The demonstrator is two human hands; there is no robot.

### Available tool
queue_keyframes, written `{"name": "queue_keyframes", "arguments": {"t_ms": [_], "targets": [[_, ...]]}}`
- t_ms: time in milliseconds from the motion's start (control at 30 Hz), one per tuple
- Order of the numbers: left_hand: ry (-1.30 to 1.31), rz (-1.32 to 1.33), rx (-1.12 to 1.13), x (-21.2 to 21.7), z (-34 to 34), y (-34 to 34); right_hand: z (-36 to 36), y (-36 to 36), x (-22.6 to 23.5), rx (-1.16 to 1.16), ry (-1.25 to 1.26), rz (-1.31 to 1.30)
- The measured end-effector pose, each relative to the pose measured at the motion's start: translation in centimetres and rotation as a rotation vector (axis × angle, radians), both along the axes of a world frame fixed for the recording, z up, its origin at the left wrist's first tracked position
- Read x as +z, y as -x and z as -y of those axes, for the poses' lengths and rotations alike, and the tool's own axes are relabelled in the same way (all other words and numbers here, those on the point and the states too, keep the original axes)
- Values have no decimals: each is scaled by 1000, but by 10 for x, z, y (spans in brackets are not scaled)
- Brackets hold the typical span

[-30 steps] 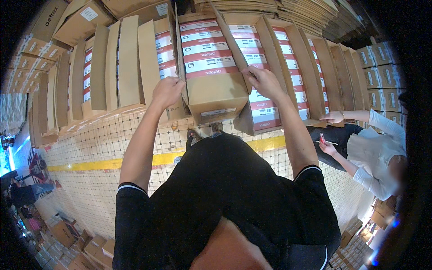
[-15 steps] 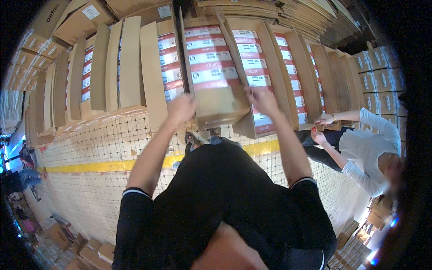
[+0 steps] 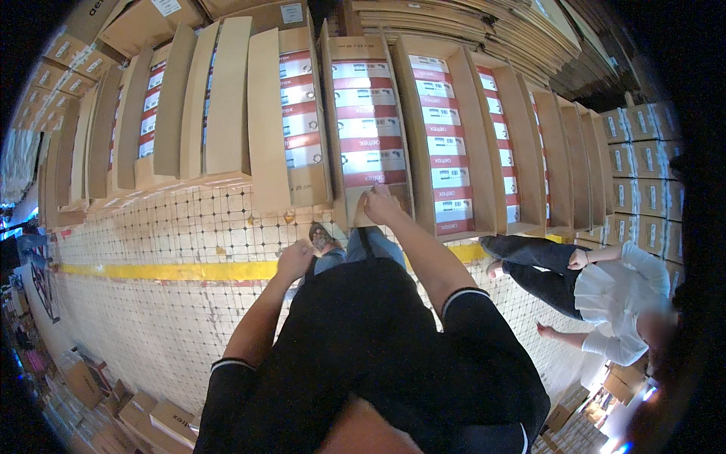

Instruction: The person repeatedly picks up small red and white product boxes from a larger cardboard container and places them into an adjacent open box. The action is performed one at a time in a repetitive manner.

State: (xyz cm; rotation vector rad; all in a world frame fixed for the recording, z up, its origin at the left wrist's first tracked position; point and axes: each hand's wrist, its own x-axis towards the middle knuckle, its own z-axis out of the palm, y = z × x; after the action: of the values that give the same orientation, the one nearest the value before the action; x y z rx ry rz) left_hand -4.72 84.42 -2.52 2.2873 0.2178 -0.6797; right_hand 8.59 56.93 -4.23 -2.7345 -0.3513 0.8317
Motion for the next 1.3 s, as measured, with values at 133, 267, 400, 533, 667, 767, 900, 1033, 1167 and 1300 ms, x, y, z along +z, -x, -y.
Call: {"name": "queue_keyframes", "arguments": {"t_ms": [133,267,400,533,667,767,900,1033,1167,1300], "targets": [[-284,-24,-31,-81,-95,93,5,-15,-1,17,180,69],[-171,-512,584,-112,-158,201,12,-28,31,29,130,68],[-292,-508,184,-111,-164,232,25,10,74,153,164,144],[-458,-67,-396,-109,-123,192,39,57,94,136,15,246],[-57,-111,158,-94,-53,94,59,43,93,-128,-331,110],[376,-93,568,-53,-6,29,77,17,92,-240,-325,332],[375,-45,492,-14,4,-14,91,-6,79,-320,-107,748],[205,-158,543,-24,-18,9,96,-17,56,-468,-80,412],[-21,-27,218,-53,-55,76,100,-17,45,-512,-118,287],[-79,-217,268,-73,-63,140,100,-15,46,-548,-174,298]]}}
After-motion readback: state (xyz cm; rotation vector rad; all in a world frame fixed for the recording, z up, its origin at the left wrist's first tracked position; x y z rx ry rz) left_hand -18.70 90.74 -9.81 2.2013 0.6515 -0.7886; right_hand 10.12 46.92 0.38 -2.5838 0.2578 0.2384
